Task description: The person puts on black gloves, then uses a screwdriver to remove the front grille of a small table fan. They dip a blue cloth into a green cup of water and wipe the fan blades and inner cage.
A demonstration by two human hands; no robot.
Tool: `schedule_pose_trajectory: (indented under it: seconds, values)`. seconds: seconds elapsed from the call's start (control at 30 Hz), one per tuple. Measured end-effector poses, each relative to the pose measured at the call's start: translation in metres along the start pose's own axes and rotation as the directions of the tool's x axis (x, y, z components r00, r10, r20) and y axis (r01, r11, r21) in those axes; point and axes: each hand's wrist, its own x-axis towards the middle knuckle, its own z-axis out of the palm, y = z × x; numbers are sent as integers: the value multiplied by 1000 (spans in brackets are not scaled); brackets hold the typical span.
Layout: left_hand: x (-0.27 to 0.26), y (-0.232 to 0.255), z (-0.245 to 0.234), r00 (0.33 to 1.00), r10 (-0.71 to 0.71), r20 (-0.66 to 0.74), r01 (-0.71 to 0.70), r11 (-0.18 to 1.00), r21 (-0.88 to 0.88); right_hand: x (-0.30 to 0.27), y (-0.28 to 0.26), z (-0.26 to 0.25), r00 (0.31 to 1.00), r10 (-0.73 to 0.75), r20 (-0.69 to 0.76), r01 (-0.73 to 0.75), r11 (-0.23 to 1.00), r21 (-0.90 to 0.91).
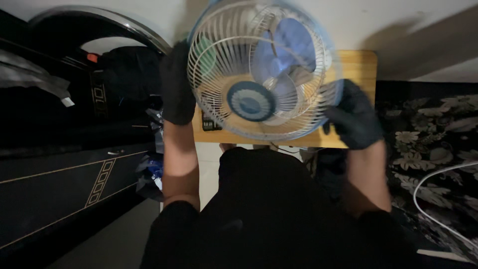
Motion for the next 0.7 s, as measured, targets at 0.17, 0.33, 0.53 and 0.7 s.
schedule_pose_trajectory:
  seconds: [0.17, 0.33, 0.53, 0.7]
  values:
    - [20, 24, 62, 967, 189, 173, -222, 954, 201, -36, -47, -20, 928, -341, -150, 350, 936, 38]
    - [79, -21, 74, 911, 308, 273, -403, 806, 434, -76, -53, -51, 719, -664, -204, 575, 734, -361]
    - [99, -77, 52, 778, 485, 399, -623, 518, 586, -121, -49, -91, 531, -847, 19, 368, 211, -906]
    - [98, -115, 38, 956, 185, 226, -217, 968, 125, -149, 24, -127, 636, -770, 49, 186, 91, -978]
